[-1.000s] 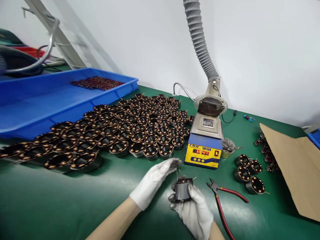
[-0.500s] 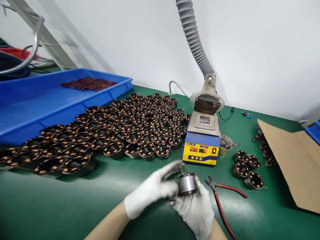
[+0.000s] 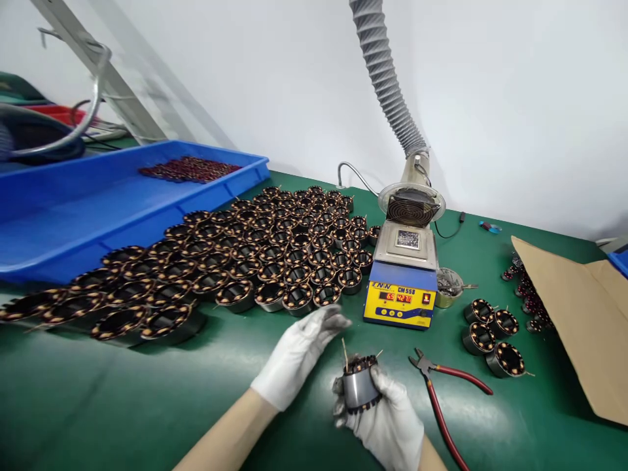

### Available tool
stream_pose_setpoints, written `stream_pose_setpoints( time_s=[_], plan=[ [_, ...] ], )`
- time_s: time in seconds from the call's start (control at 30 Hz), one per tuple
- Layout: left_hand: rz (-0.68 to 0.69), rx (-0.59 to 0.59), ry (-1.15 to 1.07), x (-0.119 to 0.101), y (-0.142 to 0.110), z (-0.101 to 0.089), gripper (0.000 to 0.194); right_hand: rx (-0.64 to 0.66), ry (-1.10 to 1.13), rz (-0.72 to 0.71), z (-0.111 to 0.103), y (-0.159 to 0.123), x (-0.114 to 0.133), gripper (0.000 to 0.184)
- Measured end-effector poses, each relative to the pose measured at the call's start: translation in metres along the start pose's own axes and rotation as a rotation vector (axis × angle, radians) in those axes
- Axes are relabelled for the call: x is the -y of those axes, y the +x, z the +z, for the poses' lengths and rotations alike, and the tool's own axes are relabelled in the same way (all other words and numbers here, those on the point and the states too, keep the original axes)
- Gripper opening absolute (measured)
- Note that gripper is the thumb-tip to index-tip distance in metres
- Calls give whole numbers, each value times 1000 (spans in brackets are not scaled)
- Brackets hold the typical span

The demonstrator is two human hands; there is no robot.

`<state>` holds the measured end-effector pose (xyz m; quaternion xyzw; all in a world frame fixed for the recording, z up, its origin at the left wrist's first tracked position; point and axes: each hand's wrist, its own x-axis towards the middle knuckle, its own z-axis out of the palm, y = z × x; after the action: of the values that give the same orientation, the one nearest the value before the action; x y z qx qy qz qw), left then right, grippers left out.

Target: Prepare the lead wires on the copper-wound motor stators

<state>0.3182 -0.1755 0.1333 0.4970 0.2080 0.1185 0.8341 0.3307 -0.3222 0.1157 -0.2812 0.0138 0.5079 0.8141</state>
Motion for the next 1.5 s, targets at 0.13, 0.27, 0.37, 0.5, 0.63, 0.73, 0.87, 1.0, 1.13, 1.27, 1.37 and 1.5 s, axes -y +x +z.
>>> stream_pose_setpoints(
  time_s=[0.13, 0.27, 0.37, 0.5, 0.63, 0.73, 0.87, 1.0, 1.13, 1.27, 1.37, 1.5],
  plan=[
    [-139, 156, 239, 4, -9, 7, 31, -134, -103, -224, -3, 5, -6, 34],
    [-43, -62, 96, 6, -5, 1, 32, -386, -434, -497, -13, 13, -15, 51],
    [32, -65, -42, 5, 0, -9, 49, -568, -722, -691, -19, 17, -24, 51],
    [-114, 255, 166, 17, -3, -2, 57, -575, -1096, -774, -19, 18, -28, 42],
    [-209, 109, -56, 32, -7, 11, 46, -560, -1347, -855, -15, 20, -25, 26],
    [-151, 19, -271, 25, -5, 7, 44, -566, -1429, -870, -17, 21, -25, 28],
    [-34, 2, -204, 4, 1, -9, 46, -626, -1444, -853, -21, 20, -26, 36],
    [-241, 167, 143, 2, 1, -11, 53, -628, -1417, -899, -23, 20, -26, 38],
    [-240, 70, 93, 7, -4, -2, 41, -600, -1488, -945, -22, 20, -26, 33],
    [-249, -19, 68, 12, -7, 4, 33, -579, -1520, -921, -24, 20, -28, 31],
    [-203, -72, 86, 20, -6, 7, 31, -559, -1526, -895, -24, 19, -28, 32],
    [-188, -80, 97, 20, -6, 6, 30, -561, -1549, -915, -22, 19, -26, 32]
  ],
)
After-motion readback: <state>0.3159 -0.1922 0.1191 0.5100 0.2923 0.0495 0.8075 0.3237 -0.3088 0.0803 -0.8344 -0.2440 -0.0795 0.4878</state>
